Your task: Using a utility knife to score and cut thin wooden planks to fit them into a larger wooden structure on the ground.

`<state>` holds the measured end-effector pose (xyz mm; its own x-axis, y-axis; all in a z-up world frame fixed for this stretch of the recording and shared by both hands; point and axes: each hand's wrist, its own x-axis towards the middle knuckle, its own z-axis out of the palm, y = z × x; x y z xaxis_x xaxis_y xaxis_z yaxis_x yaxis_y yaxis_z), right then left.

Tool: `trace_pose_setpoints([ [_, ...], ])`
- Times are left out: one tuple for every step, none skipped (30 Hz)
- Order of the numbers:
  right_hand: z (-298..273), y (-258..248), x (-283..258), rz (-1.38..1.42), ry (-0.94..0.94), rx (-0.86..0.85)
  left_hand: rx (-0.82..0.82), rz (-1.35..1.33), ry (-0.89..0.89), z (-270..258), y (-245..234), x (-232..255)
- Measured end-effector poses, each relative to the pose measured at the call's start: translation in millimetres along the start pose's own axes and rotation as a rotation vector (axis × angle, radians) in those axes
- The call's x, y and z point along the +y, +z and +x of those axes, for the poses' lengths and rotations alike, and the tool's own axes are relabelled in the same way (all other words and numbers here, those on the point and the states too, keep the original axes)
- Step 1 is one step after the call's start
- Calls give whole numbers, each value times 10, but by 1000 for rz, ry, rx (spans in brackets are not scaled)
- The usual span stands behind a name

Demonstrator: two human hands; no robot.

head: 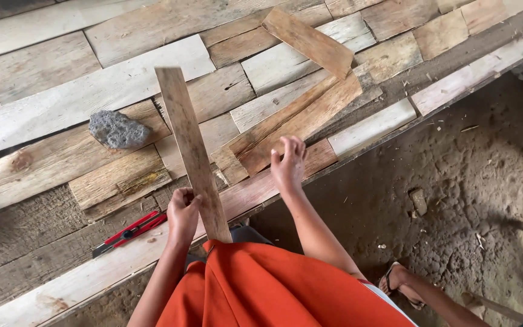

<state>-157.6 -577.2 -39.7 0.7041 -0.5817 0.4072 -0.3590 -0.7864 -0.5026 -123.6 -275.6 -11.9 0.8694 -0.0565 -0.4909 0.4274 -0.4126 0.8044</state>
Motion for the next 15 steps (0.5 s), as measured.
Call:
trace_pose_setpoints([
  [62, -66, -13, 4, -2, -5, 6, 0, -4, -82, -4, 123],
  [127, -129, -26, 17, 117, -30, 25, -45, 38, -155, -8, 248],
  [189, -195, -42, 29, 236, -55, 44, -90, 80, -231, -13, 371],
  [238, -173, 21, 30, 236, -56, 46, -89, 80, -224, 18, 399],
  [284, -154, 80, 56, 292, -56, 39, -118, 107, -221, 46, 426],
  [350, -122, 128, 84, 345, -54, 33, -148, 137, -200, 68, 463],
  [421, -192, 68, 87, 343, -52, 36, -149, 141, -173, 101, 530],
  [470, -262, 1, 131, 441, -77, 35, -151, 150, -163, 123, 581],
  [515, -329, -68, 174, 538, -102, 34, -154, 159, -152, 140, 630],
  [545, -314, -8, 176, 536, -106, 38, -154, 158, -113, 166, 625],
  [574, -296, 50, 206, 595, -109, 44, -134, 167, -72, 187, 619],
  [604, -276, 102, 236, 654, -113, 51, -113, 176, -32, 203, 615],
  [606, -236, 226, 239, 652, -117, 56, -114, 174, 8, 238, 588],
  [612, -188, 342, 285, 696, -83, 61, -103, 168, 52, 268, 561],
  [619, -137, 458, 330, 741, -49, 66, -93, 161, 99, 296, 533],
])
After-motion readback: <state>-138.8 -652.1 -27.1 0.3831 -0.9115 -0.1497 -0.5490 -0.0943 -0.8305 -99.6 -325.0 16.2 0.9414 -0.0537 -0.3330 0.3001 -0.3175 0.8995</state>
